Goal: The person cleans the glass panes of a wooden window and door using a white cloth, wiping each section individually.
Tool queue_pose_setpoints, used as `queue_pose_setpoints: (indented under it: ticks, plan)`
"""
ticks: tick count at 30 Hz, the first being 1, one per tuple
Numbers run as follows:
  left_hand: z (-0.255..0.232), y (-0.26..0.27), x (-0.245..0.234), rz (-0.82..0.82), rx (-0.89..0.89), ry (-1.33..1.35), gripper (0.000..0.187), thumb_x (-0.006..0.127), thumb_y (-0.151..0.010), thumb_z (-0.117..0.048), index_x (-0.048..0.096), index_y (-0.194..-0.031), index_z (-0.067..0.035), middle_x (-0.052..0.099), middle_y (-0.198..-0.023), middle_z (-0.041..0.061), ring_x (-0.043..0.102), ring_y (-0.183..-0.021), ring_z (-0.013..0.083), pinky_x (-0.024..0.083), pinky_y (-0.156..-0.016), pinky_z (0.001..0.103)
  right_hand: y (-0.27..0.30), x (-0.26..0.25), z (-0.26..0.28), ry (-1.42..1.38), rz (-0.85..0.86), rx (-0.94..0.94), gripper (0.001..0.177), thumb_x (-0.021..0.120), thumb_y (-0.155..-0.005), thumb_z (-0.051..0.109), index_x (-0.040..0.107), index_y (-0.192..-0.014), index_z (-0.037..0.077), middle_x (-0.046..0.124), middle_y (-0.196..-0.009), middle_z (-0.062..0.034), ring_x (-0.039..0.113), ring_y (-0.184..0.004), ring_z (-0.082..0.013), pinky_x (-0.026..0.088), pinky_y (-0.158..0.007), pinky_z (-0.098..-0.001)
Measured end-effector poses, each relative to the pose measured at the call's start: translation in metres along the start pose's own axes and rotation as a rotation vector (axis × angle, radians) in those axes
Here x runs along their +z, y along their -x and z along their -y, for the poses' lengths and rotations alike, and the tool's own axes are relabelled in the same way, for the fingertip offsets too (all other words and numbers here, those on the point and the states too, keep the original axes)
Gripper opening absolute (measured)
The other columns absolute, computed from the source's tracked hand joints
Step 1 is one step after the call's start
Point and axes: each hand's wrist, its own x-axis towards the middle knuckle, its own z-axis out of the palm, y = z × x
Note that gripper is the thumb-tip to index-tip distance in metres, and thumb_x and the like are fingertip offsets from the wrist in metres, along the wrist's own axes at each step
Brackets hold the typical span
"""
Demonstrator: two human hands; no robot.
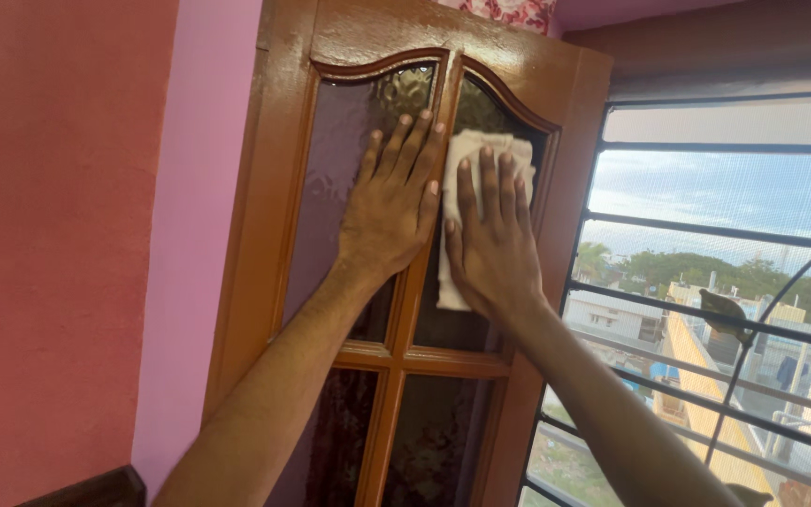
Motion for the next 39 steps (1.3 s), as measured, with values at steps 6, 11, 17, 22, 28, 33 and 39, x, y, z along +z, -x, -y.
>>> queue_pose_setpoints:
  ticks: [6, 11, 17, 22, 28, 33, 39]
  plan:
    - [-0.002, -0.001, -0.005, -0.013, 0.001, 0.007, 0.057, 0.028, -0.11, -0.029, 0.025, -0.163, -0.009, 0.028, -0.169, 0.012, 0.025, -0.158, 0.0276, 0.016, -0.131, 0.052, -0.032, -0.004, -0.012, 0.015, -0.016, 0.031, 0.065, 0.029, -0.109, 0.035, 0.019, -0.163, 0.0, 0.013, -0.168, -0.0284, 0.008, -0.157, -0.0441, 0.011, -0.129, -0.0554]
    - [-0.003, 0.001, -0.004, -0.029, -0.005, 0.046, 0.059, 0.027, -0.109, -0.03, 0.026, -0.164, -0.008, 0.029, -0.169, 0.012, 0.025, -0.158, 0.0273, 0.017, -0.132, 0.052, -0.034, -0.003, -0.013, 0.017, 0.026, 0.06, 0.067, 0.029, -0.109, 0.036, 0.015, -0.163, -0.002, 0.012, -0.168, -0.0297, 0.005, -0.157, -0.0436, 0.01, -0.128, -0.0556]
    - [-0.001, -0.001, 0.001, -0.014, -0.003, -0.003, 0.057, 0.027, -0.109, -0.029, 0.025, -0.163, -0.009, 0.028, -0.168, 0.011, 0.025, -0.156, 0.0266, 0.017, -0.13, 0.051, -0.04, 0.002, -0.02, 0.051, 0.147, 0.067, 0.072, 0.027, -0.108, 0.041, 0.005, -0.163, 0.0, 0.002, -0.167, -0.0303, -0.003, -0.156, -0.0442, 0.006, -0.127, -0.0564]
    - [-0.002, 0.002, -0.002, -0.012, -0.014, 0.012, 0.057, 0.028, -0.11, -0.029, 0.025, -0.163, -0.01, 0.028, -0.169, 0.01, 0.025, -0.158, 0.0257, 0.017, -0.132, 0.051, -0.042, 0.005, -0.026, 0.012, 0.195, 0.061, 0.078, 0.029, -0.108, 0.046, 0.001, -0.163, 0.0, -0.004, -0.167, -0.031, -0.009, -0.155, -0.0467, 0.004, -0.126, -0.0583]
    - [-0.002, 0.001, -0.004, -0.02, 0.001, -0.017, 0.057, 0.03, -0.111, -0.029, 0.025, -0.164, -0.009, 0.028, -0.169, 0.011, 0.026, -0.158, 0.0268, 0.018, -0.131, 0.051, -0.038, 0.01, -0.03, -0.016, 0.212, 0.064, 0.081, 0.034, -0.108, 0.048, -0.001, -0.163, 0.0, -0.008, -0.167, -0.0294, -0.011, -0.155, -0.0469, 0.003, -0.126, -0.0599]
    - [-0.003, 0.002, -0.005, -0.022, 0.0, 0.006, 0.058, 0.03, -0.109, -0.029, 0.025, -0.163, -0.009, 0.028, -0.169, 0.011, 0.026, -0.157, 0.027, 0.018, -0.131, 0.051, -0.033, 0.013, -0.032, -0.018, 0.2, 0.055, 0.082, 0.036, -0.108, 0.047, -0.002, -0.163, 0.0, -0.008, -0.167, -0.0298, -0.011, -0.155, -0.0477, 0.003, -0.127, -0.0607]
    - [-0.003, 0.002, -0.004, -0.015, -0.007, 0.001, 0.057, 0.029, -0.11, -0.028, 0.024, -0.164, -0.01, 0.028, -0.169, 0.011, 0.026, -0.157, 0.0262, 0.017, -0.131, 0.051, -0.029, 0.013, -0.032, -0.01, 0.211, 0.051, 0.082, 0.036, -0.108, 0.048, -0.003, -0.162, 0.0, -0.009, -0.167, -0.0307, -0.011, -0.154, -0.0486, 0.003, -0.126, -0.0615]
